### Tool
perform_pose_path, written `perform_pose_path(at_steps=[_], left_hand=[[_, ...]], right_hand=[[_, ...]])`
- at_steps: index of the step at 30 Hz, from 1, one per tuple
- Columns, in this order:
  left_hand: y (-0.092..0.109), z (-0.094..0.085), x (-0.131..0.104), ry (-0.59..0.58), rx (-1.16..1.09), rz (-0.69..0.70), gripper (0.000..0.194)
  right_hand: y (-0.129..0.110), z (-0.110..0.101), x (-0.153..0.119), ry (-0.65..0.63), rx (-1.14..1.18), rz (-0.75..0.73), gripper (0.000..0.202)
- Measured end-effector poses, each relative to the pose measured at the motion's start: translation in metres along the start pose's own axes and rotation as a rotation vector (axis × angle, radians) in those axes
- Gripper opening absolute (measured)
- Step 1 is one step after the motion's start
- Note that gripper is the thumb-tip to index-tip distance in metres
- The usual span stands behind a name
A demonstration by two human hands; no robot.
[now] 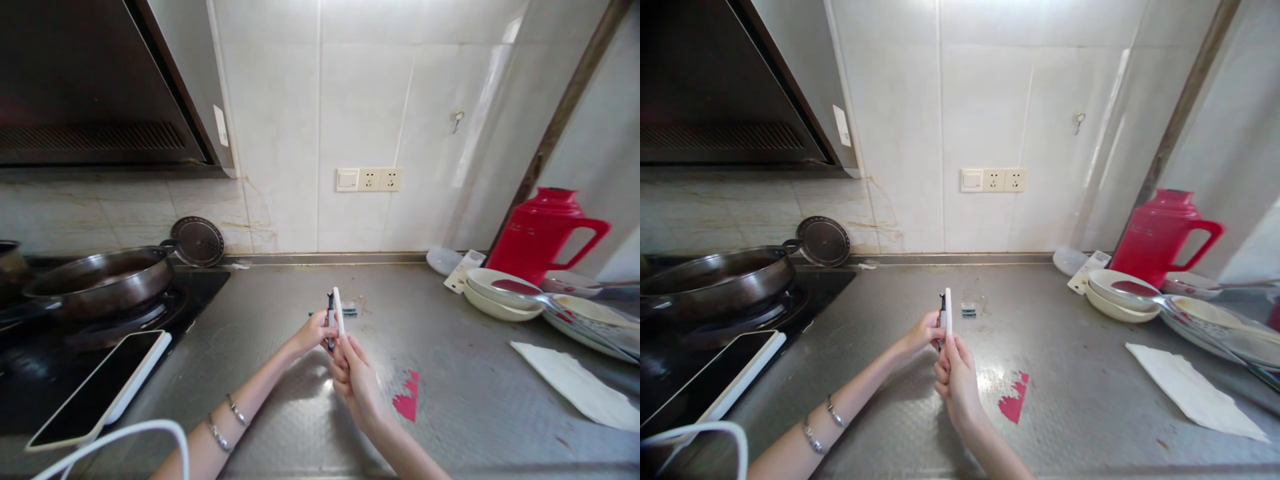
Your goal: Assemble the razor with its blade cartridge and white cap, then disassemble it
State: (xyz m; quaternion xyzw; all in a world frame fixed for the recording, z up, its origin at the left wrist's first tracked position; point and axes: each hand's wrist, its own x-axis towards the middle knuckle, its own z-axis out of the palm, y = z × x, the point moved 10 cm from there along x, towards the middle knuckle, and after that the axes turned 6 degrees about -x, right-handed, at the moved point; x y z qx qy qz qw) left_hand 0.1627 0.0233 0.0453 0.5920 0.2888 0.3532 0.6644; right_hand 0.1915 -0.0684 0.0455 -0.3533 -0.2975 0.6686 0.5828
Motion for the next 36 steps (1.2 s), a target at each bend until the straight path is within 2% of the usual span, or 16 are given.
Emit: perform_pose_path(at_steps=[3,9,15,19,21,26,29,33,36], left_hand=[[0.003,-0.003,0.000,0.032,-0.004,0.025,0.026],[0.003,-0.002,0.000,0.016,0.031,0.018,0.028],[0.008,-0.004,0.000,0.019,0.038,0.050,0.024],[0.005,0.002,0.001,-0.067,0.057,0.025,0.023],[0.007,0.004,0.001,-0.074,0.083,0.046,0.019],[0.022,0.000,-0.002,0.054,0.185,0.199,0.012],[0.027,-0.005,-0.006,0.161,0.189,0.244,0.018],[0.026,-0.009,-0.008,0.246,0.151,0.246,0.034],[0.029,-0.011,-0.012,0.297,0.138,0.294,0.037]], right_hand=[[0.006,0.000,-0.003,-0.001,-0.035,0.036,0.041],[-0.004,0.004,0.003,-0.016,-0.004,-0.028,0.044],[0.010,0.002,-0.007,-0.023,-0.056,0.038,0.039],[-0.012,-0.002,-0.015,-0.044,-0.088,-0.082,0.035],[-0.026,-0.006,-0.016,-0.049,-0.114,-0.144,0.033],[-0.041,-0.028,-0.012,0.029,-0.207,-0.196,0.034],[-0.040,-0.035,-0.009,0.050,-0.254,-0.189,0.039],[-0.043,-0.036,-0.007,0.073,-0.362,-0.195,0.050],[-0.056,-0.029,-0.008,0.092,-0.394,-0.260,0.061]])
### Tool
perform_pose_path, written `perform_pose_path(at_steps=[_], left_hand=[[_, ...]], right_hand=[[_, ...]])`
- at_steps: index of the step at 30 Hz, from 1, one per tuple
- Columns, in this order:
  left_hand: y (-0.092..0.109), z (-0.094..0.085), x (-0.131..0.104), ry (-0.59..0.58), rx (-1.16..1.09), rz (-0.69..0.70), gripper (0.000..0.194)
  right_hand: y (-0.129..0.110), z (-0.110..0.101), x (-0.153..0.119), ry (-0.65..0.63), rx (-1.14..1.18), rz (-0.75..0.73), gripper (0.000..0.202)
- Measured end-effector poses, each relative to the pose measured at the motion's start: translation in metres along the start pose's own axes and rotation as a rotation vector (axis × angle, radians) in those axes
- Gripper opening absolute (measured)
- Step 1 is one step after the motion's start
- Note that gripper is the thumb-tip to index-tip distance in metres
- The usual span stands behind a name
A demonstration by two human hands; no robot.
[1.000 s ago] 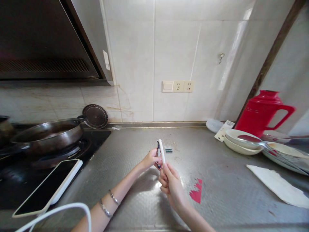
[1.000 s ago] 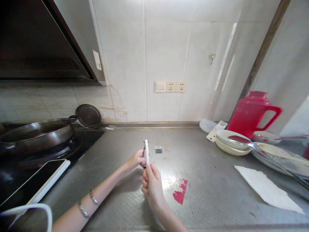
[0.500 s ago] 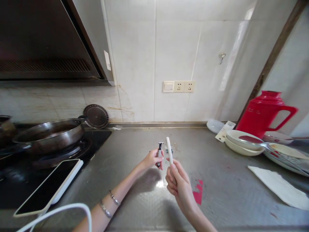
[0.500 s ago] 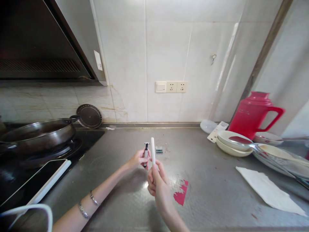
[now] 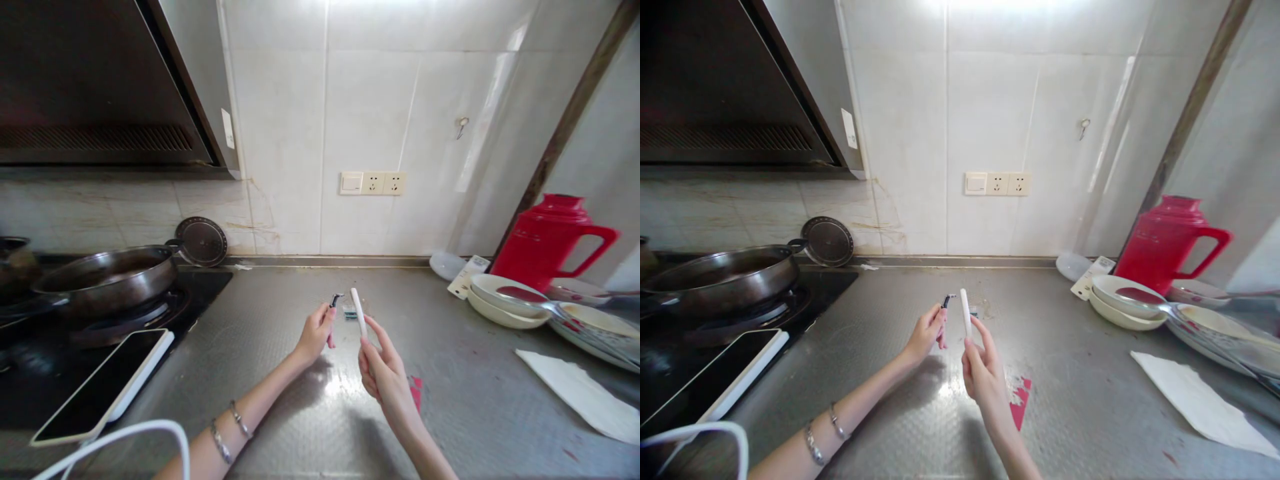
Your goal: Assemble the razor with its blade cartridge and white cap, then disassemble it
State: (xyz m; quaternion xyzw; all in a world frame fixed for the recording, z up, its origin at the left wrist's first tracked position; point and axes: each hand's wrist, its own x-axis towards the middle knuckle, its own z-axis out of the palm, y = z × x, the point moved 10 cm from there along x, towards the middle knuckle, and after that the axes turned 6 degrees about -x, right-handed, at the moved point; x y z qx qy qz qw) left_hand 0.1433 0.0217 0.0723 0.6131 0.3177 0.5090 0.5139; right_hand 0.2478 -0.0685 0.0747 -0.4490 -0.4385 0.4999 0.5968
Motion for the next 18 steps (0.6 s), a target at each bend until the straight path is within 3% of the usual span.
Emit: perform_pose_path(at_steps=[6,18], left_hand=[[0.011,-0.006,-0.007,0.108,-0.046,0.058,0.031],[0.013,-0.007,-0.010,0.148,-0.055,0.018,0.029]], right_hand=[[-0.020,0.003,0.006,0.043,-0.006,-0.103,0.066],[-0.011,0.023,0.011,-0.031,-0.036,-0.081,0.064]])
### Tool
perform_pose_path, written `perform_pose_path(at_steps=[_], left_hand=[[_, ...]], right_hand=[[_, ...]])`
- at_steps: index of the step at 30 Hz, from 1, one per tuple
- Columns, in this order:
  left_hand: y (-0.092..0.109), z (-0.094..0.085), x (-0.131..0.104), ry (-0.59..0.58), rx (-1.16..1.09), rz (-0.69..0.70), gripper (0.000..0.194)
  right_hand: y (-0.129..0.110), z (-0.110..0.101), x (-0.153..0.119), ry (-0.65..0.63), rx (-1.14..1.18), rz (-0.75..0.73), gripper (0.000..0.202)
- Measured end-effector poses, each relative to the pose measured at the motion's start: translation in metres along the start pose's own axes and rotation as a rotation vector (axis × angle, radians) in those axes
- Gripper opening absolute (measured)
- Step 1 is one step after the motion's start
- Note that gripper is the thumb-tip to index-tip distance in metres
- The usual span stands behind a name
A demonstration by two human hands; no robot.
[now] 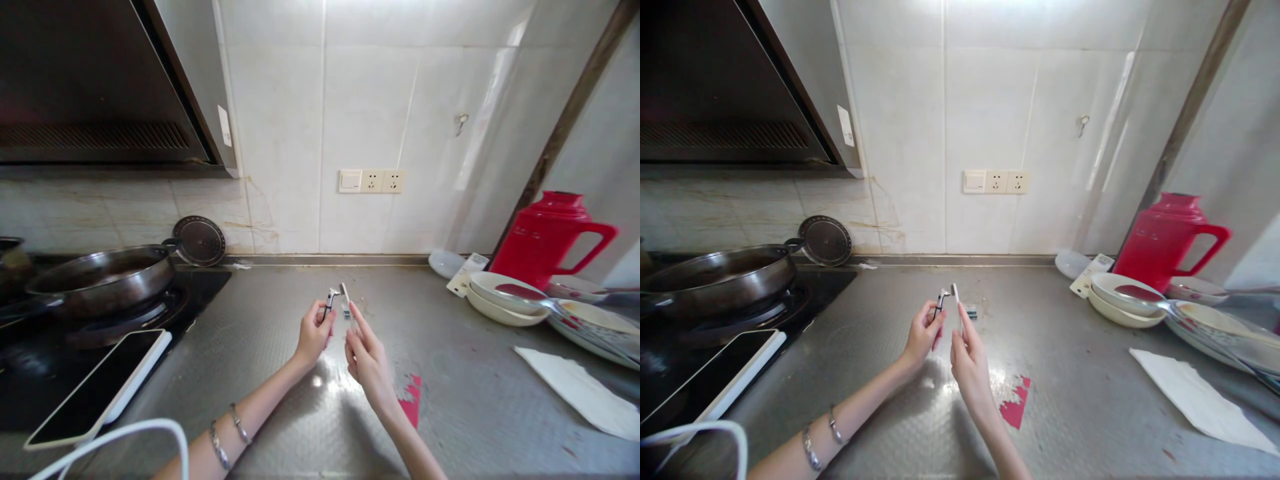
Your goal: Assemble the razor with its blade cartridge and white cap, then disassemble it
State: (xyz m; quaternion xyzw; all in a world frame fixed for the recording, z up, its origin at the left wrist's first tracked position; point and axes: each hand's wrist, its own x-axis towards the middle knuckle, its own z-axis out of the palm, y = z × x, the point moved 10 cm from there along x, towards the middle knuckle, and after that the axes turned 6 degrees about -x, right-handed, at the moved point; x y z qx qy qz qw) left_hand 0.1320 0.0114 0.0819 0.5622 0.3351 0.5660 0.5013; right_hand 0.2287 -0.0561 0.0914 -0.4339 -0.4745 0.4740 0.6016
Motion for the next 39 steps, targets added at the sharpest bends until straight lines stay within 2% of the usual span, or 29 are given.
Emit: perform_pose_path(at_steps=[5,12,17,24,31,39], left_hand=[[-0.001,-0.001,0.001,-0.006,0.002,-0.014,0.028],[0.004,0.002,-0.002,0.005,0.060,0.092,0.031],[0.001,-0.005,-0.001,0.067,0.039,0.060,0.038],[0.004,-0.018,0.003,0.161,0.013,0.073,0.039],[0.007,-0.012,0.001,0.124,0.025,0.090,0.036],[0.002,-0.018,0.003,0.157,0.029,0.079,0.037]], right_hand=[[0.004,0.005,-0.001,-0.009,0.084,0.053,0.067],[0.009,-0.003,-0.018,0.042,0.197,0.096,0.071],[0.005,-0.009,-0.014,0.048,0.204,0.087,0.071],[0.016,0.006,-0.024,0.008,0.125,0.141,0.075],[0.007,0.004,-0.014,0.056,0.145,0.083,0.076],[0.006,0.006,-0.014,0.062,0.173,0.057,0.075]])
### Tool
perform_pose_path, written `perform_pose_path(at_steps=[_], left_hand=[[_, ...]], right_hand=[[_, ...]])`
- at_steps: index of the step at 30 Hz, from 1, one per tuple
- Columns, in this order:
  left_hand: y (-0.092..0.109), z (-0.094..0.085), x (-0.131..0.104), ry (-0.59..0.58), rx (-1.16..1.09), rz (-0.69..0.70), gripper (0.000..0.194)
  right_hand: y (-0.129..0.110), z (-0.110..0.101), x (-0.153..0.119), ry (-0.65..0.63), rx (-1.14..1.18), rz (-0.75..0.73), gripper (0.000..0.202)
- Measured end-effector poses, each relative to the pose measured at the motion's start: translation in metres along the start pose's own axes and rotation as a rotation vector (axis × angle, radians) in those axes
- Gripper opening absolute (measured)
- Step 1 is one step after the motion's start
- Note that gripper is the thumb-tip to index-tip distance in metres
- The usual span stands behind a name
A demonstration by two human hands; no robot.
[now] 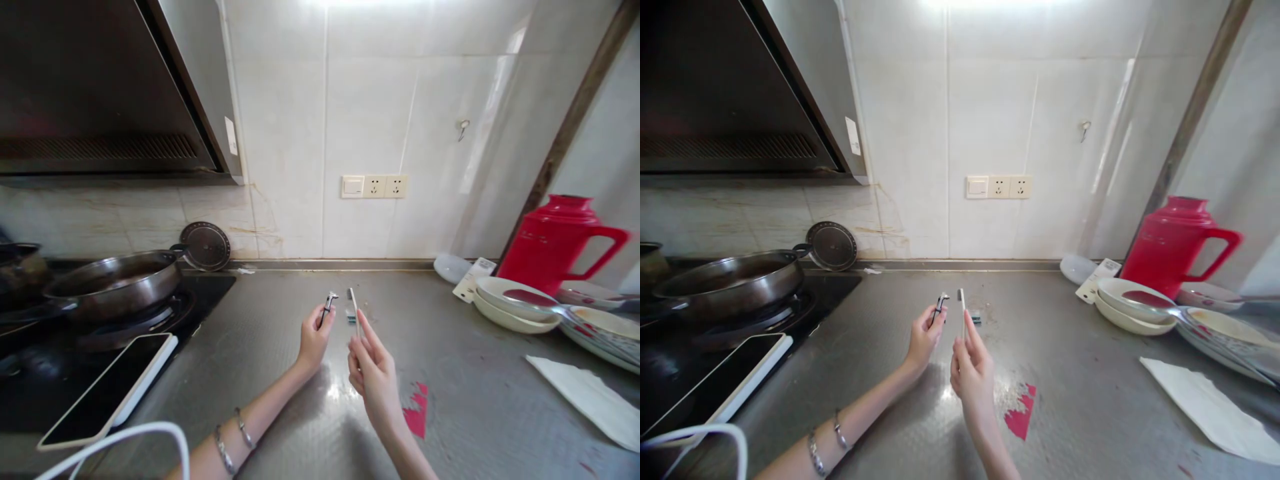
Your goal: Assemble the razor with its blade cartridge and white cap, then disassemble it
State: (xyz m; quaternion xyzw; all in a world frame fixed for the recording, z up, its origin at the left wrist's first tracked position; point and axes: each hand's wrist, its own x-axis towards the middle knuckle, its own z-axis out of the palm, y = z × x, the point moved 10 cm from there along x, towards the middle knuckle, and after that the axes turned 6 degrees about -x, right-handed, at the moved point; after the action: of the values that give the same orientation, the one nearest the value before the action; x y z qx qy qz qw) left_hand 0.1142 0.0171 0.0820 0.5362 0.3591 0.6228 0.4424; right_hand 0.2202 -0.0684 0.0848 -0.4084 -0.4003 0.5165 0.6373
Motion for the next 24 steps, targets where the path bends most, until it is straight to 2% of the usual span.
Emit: perform_pose_path(at_steps=[8,14,17,24], left_hand=[[-0.006,-0.001,0.000,0.012,-0.047,-0.048,0.037],[-0.006,0.002,-0.002,-0.002,-0.009,-0.050,0.038],[-0.005,0.001,-0.002,0.001,-0.007,-0.040,0.039],[-0.007,0.003,-0.003,-0.010,-0.030,-0.090,0.039]], right_hand=[[0.014,0.015,-0.006,-0.056,-0.097,0.018,0.083],[0.010,0.011,-0.001,0.000,-0.015,0.017,0.081],[0.011,0.013,-0.002,-0.028,-0.068,0.029,0.083],[0.006,0.004,0.004,-0.019,-0.138,-0.049,0.077]])
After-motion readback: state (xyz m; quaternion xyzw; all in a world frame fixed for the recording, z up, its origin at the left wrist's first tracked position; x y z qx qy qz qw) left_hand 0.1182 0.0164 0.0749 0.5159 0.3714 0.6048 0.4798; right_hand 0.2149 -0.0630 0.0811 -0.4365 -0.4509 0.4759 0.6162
